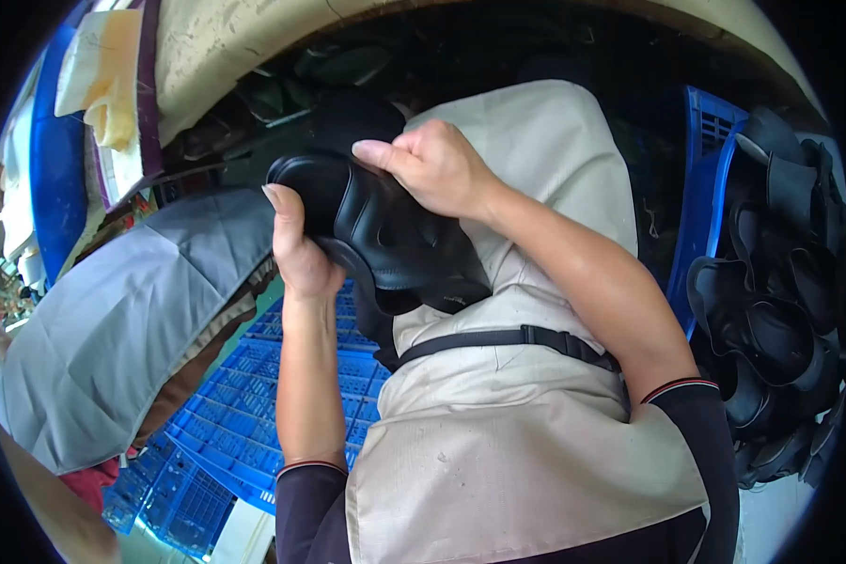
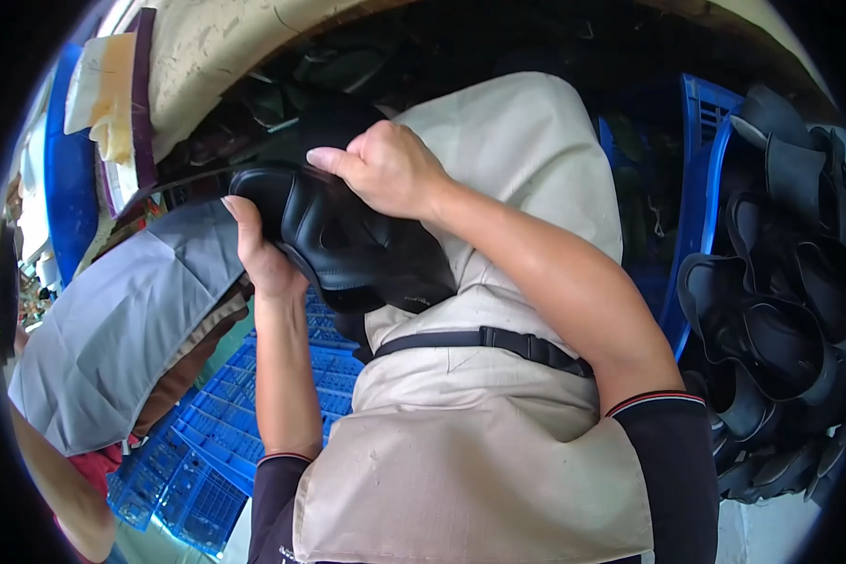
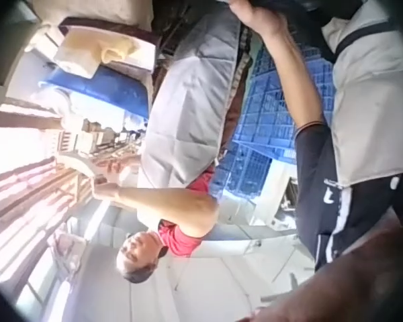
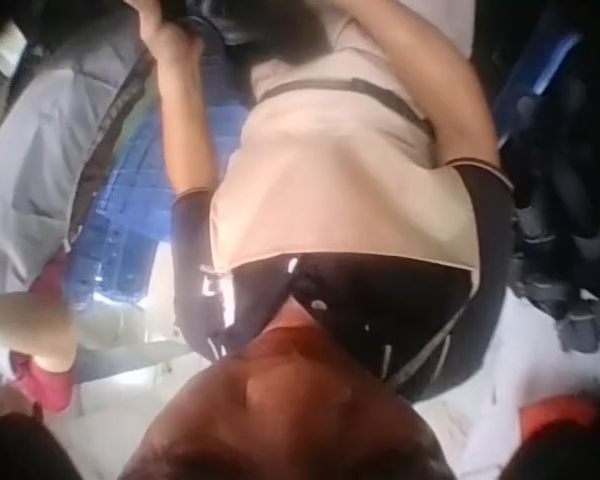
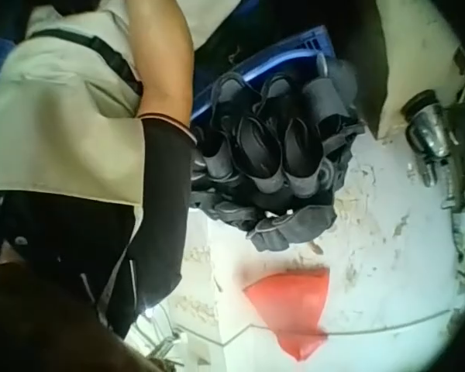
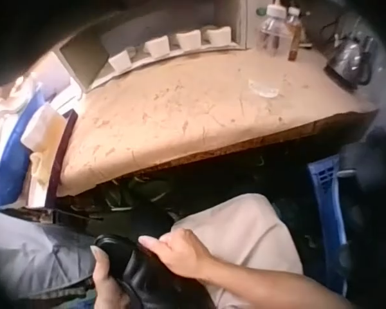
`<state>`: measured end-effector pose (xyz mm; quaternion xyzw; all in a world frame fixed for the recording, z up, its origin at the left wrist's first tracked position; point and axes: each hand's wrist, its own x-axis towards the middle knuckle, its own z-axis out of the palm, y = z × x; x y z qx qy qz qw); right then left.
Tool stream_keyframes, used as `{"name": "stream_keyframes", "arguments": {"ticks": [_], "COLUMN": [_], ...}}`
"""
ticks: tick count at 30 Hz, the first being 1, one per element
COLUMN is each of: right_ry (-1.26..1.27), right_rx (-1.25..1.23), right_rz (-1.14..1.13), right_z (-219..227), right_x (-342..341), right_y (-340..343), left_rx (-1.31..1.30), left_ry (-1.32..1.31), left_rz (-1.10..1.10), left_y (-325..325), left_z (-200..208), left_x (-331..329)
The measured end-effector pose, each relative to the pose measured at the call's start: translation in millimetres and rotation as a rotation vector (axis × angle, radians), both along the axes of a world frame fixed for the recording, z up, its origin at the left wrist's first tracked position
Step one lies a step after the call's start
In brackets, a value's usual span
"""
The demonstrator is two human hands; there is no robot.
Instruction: Fit shoe uppers onto soles and apply adhesive or finish.
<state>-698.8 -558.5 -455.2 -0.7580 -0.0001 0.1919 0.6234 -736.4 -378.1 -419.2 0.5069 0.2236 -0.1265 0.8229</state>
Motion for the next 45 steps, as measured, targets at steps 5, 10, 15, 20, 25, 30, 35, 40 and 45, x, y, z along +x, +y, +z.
{"name": "stream_keyframes", "arguments": {"ticks": [5, 10, 15, 20, 25, 30, 35, 40, 45], "right_ry": [-0.011, 0.155, 0.232, 0.386, 0.503, 0.610, 0.651, 0.433, 0.345], "right_rx": [0.121, 0.210, 0.103, 0.152, 0.066, 0.123, 0.151, 0.105, -0.024], "right_rz": [-0.095, -0.005, 0.400, 0.316, 0.537, 0.641, 0.612, 0.681, 0.873], "right_z": [0, 60, 95, 98, 96, 93, 95, 115, 141], "right_x": [1, 4, -32, -48, -60, -79, -97, -97, -110], "right_y": [25, 12, -7, 18, 61, 88, 120, 177, 235], "left_rx": [-0.085, -0.382, -0.593, -0.547, -0.623, -0.415, -0.487, -0.388, -0.597], "left_ry": [0.001, -0.101, -0.075, -0.034, -0.060, -0.026, -0.076, -0.126, -0.296], "left_rz": [0.090, -0.100, -0.183, -0.136, -0.157, -0.082, -0.143, 0.011, -0.319], "left_y": [7, 47, 78, 92, 134, 171, 209, 254, 322], "left_z": [0, 23, 6, 2, 3, 5, 26, 48, 51], "left_x": [15, 51, 38, 25, 7, -21, -42, -62, -90]}}
